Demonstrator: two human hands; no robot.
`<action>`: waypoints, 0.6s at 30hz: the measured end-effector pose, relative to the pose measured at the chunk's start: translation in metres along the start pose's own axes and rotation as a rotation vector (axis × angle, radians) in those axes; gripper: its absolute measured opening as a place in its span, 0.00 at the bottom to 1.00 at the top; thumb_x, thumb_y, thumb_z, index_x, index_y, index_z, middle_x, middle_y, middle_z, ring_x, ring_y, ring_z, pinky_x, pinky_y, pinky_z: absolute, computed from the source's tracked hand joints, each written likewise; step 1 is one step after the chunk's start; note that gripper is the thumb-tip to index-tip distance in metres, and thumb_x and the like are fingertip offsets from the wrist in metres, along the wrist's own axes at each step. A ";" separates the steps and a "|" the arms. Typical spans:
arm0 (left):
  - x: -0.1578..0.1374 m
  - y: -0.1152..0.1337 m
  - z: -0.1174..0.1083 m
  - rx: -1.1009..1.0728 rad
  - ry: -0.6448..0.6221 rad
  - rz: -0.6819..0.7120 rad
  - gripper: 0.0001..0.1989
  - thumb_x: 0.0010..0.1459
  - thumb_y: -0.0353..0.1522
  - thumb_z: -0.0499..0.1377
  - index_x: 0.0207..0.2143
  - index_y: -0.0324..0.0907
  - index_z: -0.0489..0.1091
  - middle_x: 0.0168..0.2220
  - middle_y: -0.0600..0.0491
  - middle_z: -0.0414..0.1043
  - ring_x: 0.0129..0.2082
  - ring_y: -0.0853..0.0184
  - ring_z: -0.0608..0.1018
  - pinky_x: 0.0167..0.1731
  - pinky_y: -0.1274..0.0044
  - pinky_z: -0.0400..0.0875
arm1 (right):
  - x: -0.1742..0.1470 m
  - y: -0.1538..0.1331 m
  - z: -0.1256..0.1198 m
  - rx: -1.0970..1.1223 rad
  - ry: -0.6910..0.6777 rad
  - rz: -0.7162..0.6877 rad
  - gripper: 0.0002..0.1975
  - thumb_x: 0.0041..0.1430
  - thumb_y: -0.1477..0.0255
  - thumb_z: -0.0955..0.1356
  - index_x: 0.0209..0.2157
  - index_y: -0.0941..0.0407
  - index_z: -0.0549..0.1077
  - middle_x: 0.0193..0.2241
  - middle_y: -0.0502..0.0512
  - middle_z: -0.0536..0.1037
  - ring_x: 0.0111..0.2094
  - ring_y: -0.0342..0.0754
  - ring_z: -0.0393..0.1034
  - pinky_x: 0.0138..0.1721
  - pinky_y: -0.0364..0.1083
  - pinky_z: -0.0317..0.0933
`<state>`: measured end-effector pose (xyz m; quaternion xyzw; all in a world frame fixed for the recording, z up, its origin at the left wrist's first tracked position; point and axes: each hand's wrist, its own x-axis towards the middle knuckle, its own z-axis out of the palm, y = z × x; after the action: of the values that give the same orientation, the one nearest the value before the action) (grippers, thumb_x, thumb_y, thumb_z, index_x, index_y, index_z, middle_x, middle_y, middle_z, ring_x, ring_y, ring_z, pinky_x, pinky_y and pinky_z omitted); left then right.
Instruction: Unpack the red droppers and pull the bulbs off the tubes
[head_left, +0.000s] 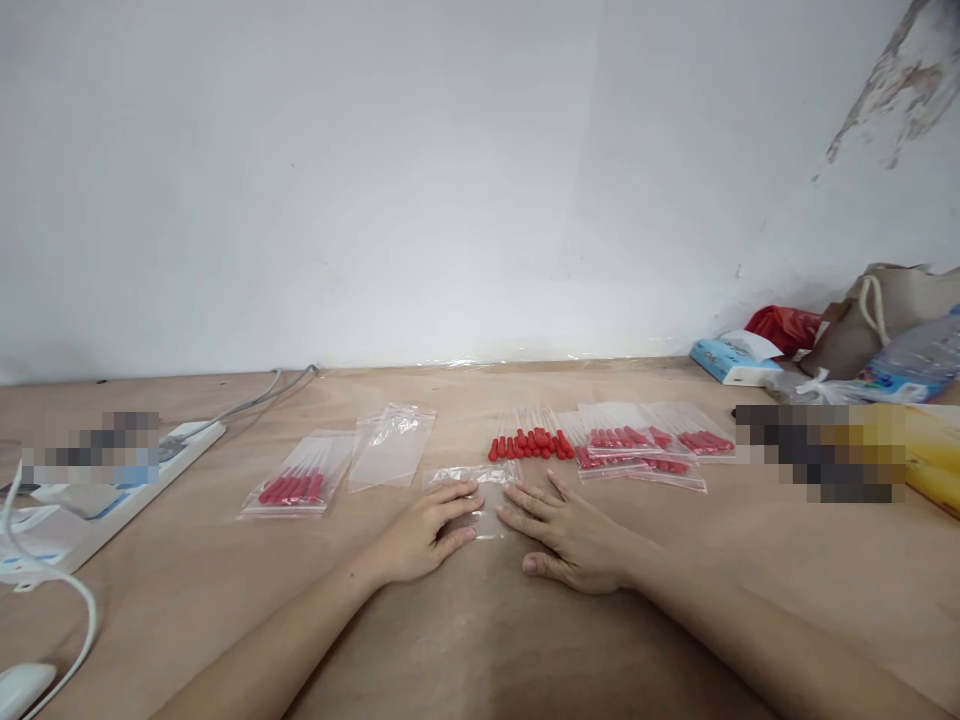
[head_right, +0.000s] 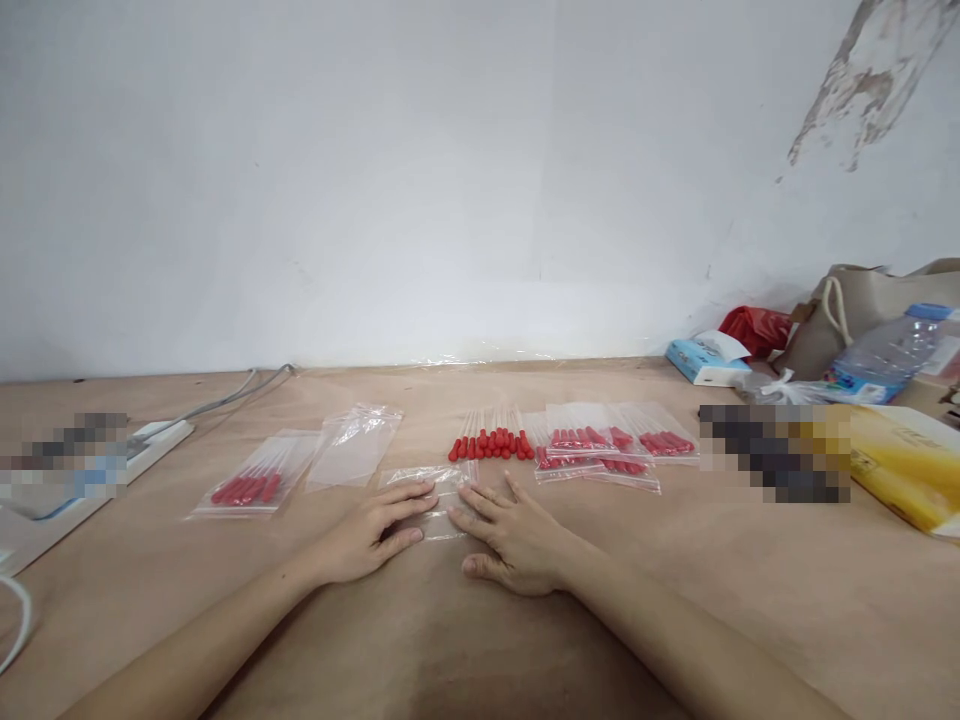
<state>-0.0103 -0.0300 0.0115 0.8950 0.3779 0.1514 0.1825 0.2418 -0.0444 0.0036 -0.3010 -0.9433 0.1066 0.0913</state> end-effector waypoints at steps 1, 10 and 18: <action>0.004 0.000 -0.002 -0.023 0.015 -0.006 0.17 0.57 0.38 0.51 0.49 0.47 0.65 0.54 0.51 0.61 0.53 0.64 0.65 0.52 0.70 0.59 | -0.002 0.001 0.000 0.019 -0.021 0.008 0.31 0.58 0.54 0.54 0.60 0.51 0.45 0.60 0.59 0.45 0.60 0.54 0.39 0.56 0.63 0.28; 0.039 -0.006 -0.012 -0.060 0.059 -0.369 0.07 0.47 0.35 0.57 0.24 0.40 0.67 0.24 0.55 0.69 0.25 0.68 0.71 0.26 0.78 0.63 | -0.004 0.000 -0.005 0.060 -0.019 -0.033 0.27 0.59 0.57 0.55 0.59 0.49 0.49 0.60 0.57 0.46 0.61 0.53 0.37 0.57 0.62 0.28; 0.011 -0.063 -0.052 0.275 0.496 -0.803 0.10 0.57 0.32 0.45 0.41 0.41 0.58 0.31 0.51 0.70 0.33 0.64 0.73 0.31 0.76 0.63 | -0.004 0.011 0.006 0.052 0.264 0.074 0.21 0.62 0.64 0.54 0.55 0.51 0.59 0.59 0.56 0.53 0.60 0.49 0.43 0.58 0.55 0.43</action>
<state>-0.0629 0.0300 0.0319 0.6313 0.7417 0.2264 0.0113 0.2499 -0.0392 -0.0055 -0.3445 -0.9083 0.0937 0.2182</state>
